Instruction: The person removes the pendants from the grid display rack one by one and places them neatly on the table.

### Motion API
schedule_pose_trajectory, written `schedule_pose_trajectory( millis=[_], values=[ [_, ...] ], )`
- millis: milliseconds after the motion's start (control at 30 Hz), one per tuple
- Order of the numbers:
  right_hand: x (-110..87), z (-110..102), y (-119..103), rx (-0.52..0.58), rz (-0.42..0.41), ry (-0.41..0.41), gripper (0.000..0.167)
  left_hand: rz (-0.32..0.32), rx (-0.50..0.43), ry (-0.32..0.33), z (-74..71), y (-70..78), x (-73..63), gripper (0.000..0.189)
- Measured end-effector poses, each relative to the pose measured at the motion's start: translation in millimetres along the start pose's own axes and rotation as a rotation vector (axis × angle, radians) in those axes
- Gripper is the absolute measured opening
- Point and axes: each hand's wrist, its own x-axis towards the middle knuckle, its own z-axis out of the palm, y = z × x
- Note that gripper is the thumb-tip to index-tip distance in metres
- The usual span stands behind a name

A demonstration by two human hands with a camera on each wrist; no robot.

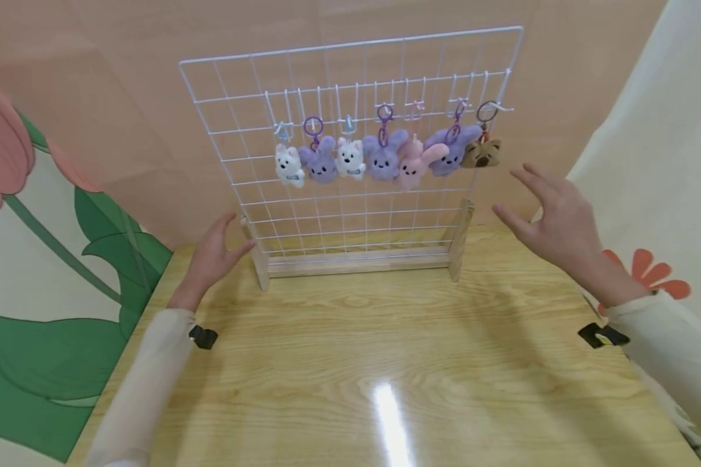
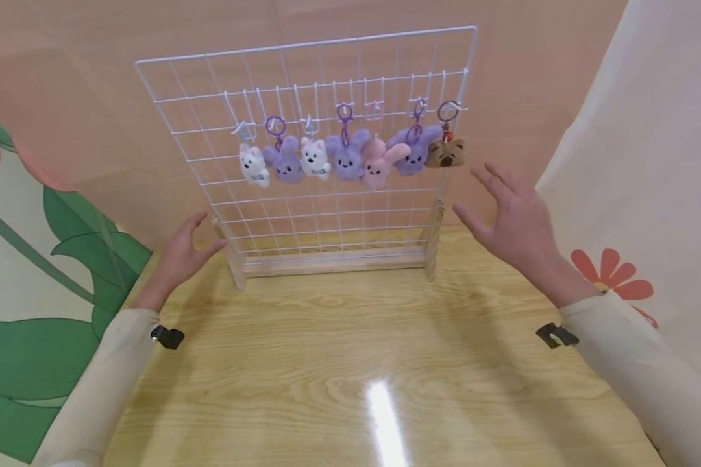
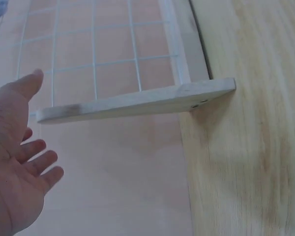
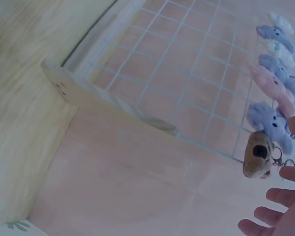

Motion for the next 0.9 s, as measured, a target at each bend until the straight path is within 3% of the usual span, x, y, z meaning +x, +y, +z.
schedule_pose_trajectory(
  millis=[200,467,700,900],
  values=[
    [22.4,-12.8,-0.9,0.003,0.025,0.014,0.057,0.035,-0.059,-0.020,-1.6,-4.4,10.9,0.081],
    [53.6,-18.8,2.5,-0.009,0.032,0.096,0.050,0.059,-0.136,-0.025,0.5,-8.5,21.8,0.071],
    [73.1,-22.0,6.6,0.083,0.136,0.103,0.046,0.054,-0.156,-0.055,1.4,-6.3,24.5,0.063],
    [87.8,-17.5,8.9,0.172,0.171,0.092,0.045,0.042,-0.167,-0.061,2.2,-7.2,25.6,0.063]
  ],
)
